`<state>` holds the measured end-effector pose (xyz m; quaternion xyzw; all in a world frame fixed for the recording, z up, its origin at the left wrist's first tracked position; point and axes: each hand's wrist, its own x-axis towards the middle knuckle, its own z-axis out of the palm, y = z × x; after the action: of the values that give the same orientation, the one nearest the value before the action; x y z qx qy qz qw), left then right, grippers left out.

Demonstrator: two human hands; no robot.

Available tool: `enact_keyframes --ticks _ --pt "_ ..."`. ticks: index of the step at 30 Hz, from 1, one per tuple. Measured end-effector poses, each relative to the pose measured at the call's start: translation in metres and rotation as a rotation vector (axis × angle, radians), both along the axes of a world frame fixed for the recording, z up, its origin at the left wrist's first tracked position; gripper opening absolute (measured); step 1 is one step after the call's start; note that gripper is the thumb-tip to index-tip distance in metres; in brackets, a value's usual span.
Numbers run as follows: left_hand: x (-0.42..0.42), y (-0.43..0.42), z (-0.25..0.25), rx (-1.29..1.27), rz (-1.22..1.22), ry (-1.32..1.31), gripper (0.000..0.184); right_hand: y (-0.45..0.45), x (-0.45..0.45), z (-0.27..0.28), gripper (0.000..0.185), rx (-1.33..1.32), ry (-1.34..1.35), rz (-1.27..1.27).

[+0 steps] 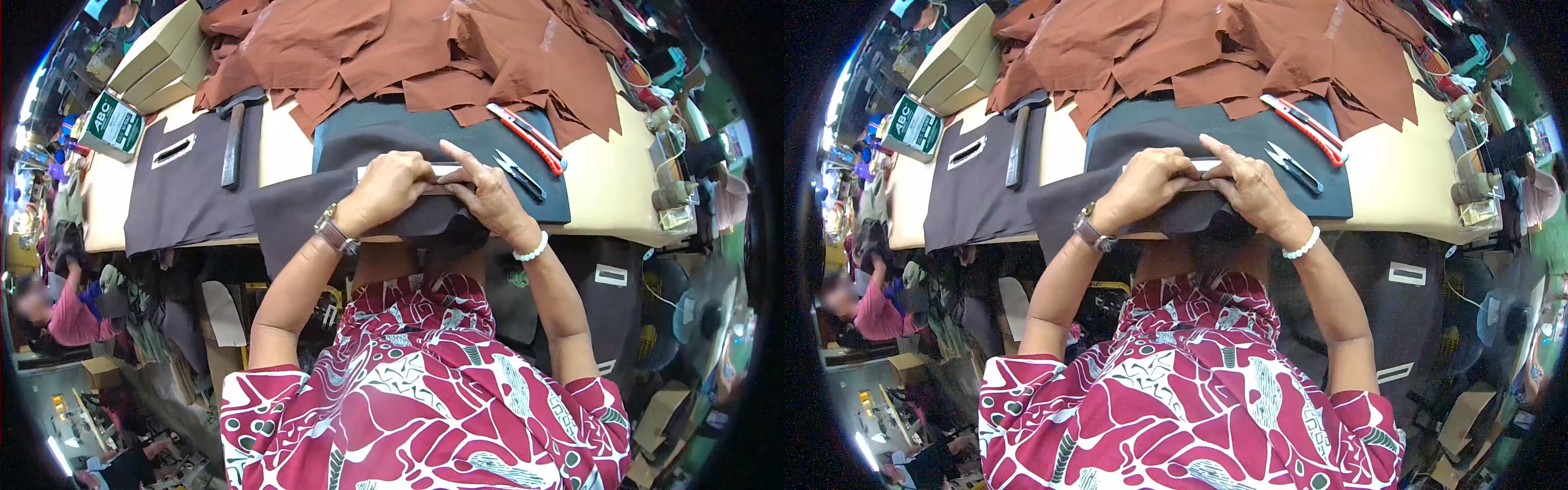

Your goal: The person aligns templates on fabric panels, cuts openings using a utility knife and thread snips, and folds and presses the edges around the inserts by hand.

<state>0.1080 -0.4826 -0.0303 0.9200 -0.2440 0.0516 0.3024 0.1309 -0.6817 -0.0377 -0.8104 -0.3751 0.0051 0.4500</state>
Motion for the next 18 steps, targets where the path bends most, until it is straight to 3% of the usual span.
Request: enact_keyframes --ticks 4,8,10,14,17,18 --pt "-0.002 0.018 -0.001 -0.109 -0.047 0.115 0.014 -0.004 0.000 -0.008 0.055 -0.024 -0.147 -0.002" --pt "-0.020 0.040 -0.001 -0.110 0.012 0.117 0.014 -0.012 -0.002 -0.009 0.041 -0.049 -0.332 0.040" --pt "-0.024 0.045 -0.007 -0.109 -0.003 0.053 0.015 -0.014 -0.005 -0.002 0.031 -0.049 -0.383 0.066" --pt "-0.030 0.045 -0.015 -0.050 0.001 -0.113 0.015 -0.027 -0.007 -0.012 0.035 -0.066 -0.448 0.031" --pt "-0.031 0.044 -0.013 -0.008 -0.017 -0.174 0.015 -0.021 -0.008 0.004 0.036 -0.068 -0.067 -0.115" --pt "-0.031 0.044 -0.012 0.005 -0.024 -0.179 0.015 -0.018 -0.004 0.000 0.040 -0.164 -0.135 -0.208"
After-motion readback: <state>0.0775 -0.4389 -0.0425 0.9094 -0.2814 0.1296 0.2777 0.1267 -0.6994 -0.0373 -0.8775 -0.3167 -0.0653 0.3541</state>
